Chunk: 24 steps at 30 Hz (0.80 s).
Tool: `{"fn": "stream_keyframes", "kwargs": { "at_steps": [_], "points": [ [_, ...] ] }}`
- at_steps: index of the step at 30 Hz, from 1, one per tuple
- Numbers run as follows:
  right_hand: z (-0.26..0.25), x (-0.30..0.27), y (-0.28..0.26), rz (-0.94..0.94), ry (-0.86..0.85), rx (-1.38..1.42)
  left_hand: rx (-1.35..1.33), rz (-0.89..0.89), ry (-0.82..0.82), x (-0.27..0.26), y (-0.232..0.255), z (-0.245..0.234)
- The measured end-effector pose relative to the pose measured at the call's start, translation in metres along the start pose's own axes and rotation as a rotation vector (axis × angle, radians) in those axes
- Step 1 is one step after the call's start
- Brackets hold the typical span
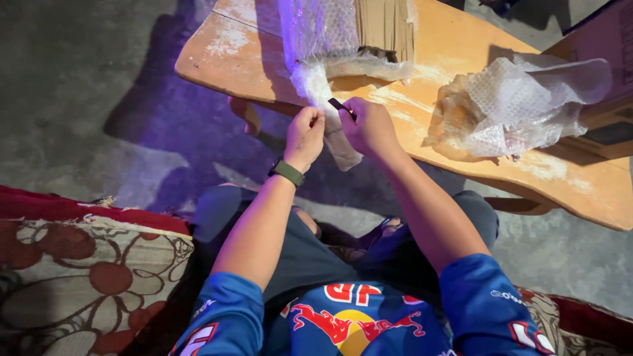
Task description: The person uses a small utility knife to cut through bubble wrap and tape on a cylindrical object. They repeatedly slice and peel away the protective material to expose the item inside.
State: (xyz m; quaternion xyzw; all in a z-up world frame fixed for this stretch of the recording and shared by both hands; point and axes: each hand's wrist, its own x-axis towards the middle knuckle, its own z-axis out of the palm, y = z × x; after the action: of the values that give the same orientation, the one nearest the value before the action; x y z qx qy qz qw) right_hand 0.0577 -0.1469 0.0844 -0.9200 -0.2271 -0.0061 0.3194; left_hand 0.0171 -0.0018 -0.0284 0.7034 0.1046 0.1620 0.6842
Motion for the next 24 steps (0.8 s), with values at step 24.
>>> {"fn": "stream_keyframes", "kwargs": {
  "at_steps": [24],
  "points": [
    [-0.019,-0.002,-0.004,0.024,-0.251,-0.313,-0.732,-0.396,-0.270,0.008,-0.024,-0.003]
  ]
}}
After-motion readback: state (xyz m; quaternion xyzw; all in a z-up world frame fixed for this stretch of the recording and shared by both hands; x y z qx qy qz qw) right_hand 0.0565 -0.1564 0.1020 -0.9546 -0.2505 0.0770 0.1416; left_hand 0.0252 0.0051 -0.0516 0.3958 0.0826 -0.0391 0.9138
